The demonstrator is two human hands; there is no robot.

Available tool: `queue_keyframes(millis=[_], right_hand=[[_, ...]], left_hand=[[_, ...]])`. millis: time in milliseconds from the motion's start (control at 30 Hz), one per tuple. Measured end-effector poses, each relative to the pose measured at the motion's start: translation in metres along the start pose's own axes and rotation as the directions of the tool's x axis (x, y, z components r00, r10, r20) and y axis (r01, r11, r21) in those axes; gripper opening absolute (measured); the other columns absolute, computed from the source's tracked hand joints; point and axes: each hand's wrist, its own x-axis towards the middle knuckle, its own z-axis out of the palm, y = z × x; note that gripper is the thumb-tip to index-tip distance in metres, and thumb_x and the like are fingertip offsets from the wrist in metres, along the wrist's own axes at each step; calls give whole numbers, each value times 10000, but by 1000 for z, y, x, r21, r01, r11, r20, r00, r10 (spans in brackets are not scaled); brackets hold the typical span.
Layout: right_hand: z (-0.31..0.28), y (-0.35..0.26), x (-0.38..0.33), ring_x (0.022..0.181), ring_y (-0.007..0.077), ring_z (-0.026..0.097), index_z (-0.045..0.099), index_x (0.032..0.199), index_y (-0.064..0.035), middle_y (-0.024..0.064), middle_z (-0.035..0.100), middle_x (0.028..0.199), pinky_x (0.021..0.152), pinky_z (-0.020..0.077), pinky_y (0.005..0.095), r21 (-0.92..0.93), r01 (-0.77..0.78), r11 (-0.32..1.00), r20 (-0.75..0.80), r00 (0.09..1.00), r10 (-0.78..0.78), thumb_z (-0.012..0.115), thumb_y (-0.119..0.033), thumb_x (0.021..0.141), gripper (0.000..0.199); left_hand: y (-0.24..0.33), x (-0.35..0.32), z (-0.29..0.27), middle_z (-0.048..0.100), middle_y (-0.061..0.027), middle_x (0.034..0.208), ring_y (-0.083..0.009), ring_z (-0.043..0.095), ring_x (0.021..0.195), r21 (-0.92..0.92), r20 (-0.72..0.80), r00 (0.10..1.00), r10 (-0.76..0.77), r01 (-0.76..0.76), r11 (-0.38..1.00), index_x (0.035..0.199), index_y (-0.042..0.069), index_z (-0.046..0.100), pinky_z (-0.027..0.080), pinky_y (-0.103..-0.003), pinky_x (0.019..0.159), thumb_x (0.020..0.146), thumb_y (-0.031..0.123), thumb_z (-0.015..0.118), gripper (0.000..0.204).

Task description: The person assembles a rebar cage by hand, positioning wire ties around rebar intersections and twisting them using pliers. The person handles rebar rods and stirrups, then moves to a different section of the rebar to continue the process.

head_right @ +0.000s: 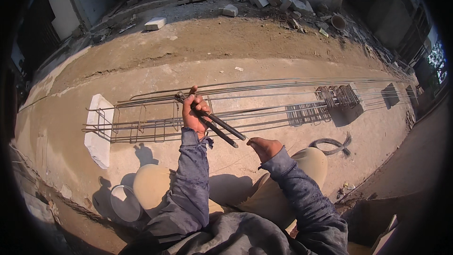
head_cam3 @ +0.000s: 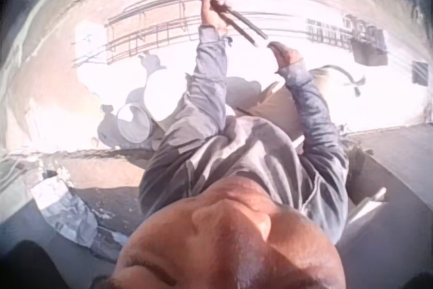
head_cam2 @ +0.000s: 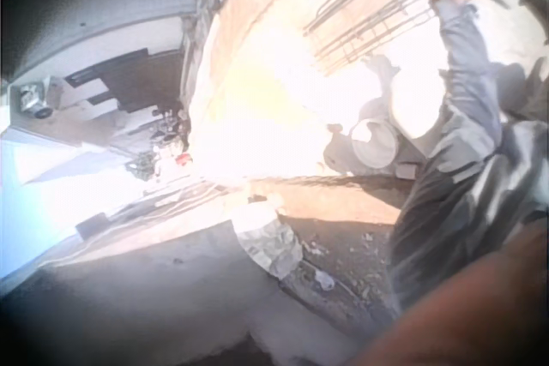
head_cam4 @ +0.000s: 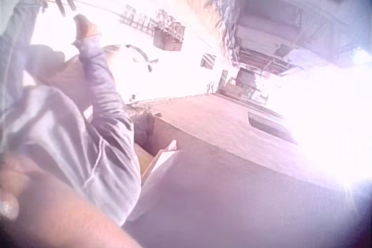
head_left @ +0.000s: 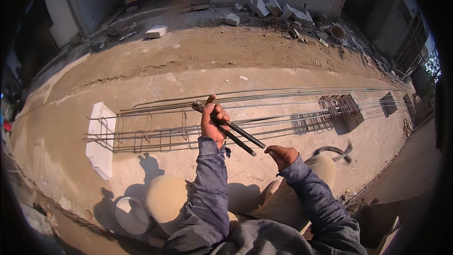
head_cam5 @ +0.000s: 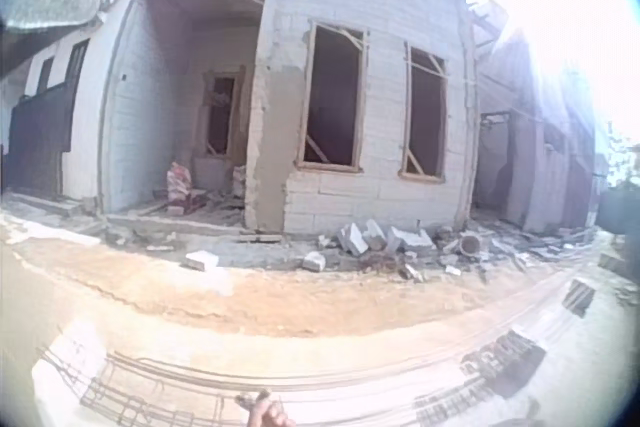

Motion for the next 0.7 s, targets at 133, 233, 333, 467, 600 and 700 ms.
queue_keyframes(millis=[133, 233, 333, 467, 600, 700], right_hand=[[-45, -22, 9, 717, 277, 637, 628, 956, -89, 118, 650, 809, 622, 510, 331, 50, 195, 980, -20, 981, -194, 593, -187, 832, 162], [-39, -30, 17, 693, 276, 633, 624, 977, -111, 111, 651, 805, 604, 510, 334, 58, 353, 934, 285, 890, -355, 581, -231, 840, 187], [-26, -1, 41, 721, 271, 632, 622, 1029, -181, 68, 660, 852, 648, 500, 368, 80, 277, 958, 428, 858, -284, 533, -295, 867, 218], [20, 31, 71, 807, 276, 627, 625, 1051, -197, 66, 656, 926, 711, 490, 374, 217, 235, 948, 525, 791, -316, 527, -272, 875, 216], [35, 30, 71, 834, 225, 625, 613, 1085, -143, 115, 657, 927, 723, 483, 353, 394, -51, 918, 785, 538, -307, 583, -285, 848, 278], [31, 31, 50, 873, 150, 581, 482, 1254, -140, 107, 636, 980, 779, 450, 287, 451, -112, 886, 880, 223, -420, 674, -283, 790, 522]], left_hand=[[20, -14, 71, 509, -7, 703, -125, 521, 599, 433, -48, 964, 261, -215, 875, 981, 86, 518, 479, -293, 568, 835, 114, 534, 149], [43, -31, 105, 445, -3, 674, -124, 448, 597, 520, -6, 857, 515, -438, 734, 950, 91, 506, 452, -313, 629, 821, 86, 530, 131], [50, -47, 123, 433, 16, 658, -97, 442, 596, 395, -49, 825, 563, -502, 770, 936, 92, 505, 450, -274, 632, 810, 81, 539, 131], [43, -77, 153, 454, 34, 642, -48, 459, 577, 234, -15, 846, 532, -514, 825, 931, 73, 491, 482, -205, 609, 810, 56, 512, 124], [49, -108, 149, 475, -13, 632, -88, 475, 504, 102, 300, 930, 213, -253, 962, 971, 29, 485, 467, -238, 517, 772, 62, 461, 203], [29, -133, 139, 498, -101, 657, -190, 522, 554, 351, 281, 960, 15, -118, 929, 962, -17, 494, 471, -332, 524, 710, 58, 488, 264]])
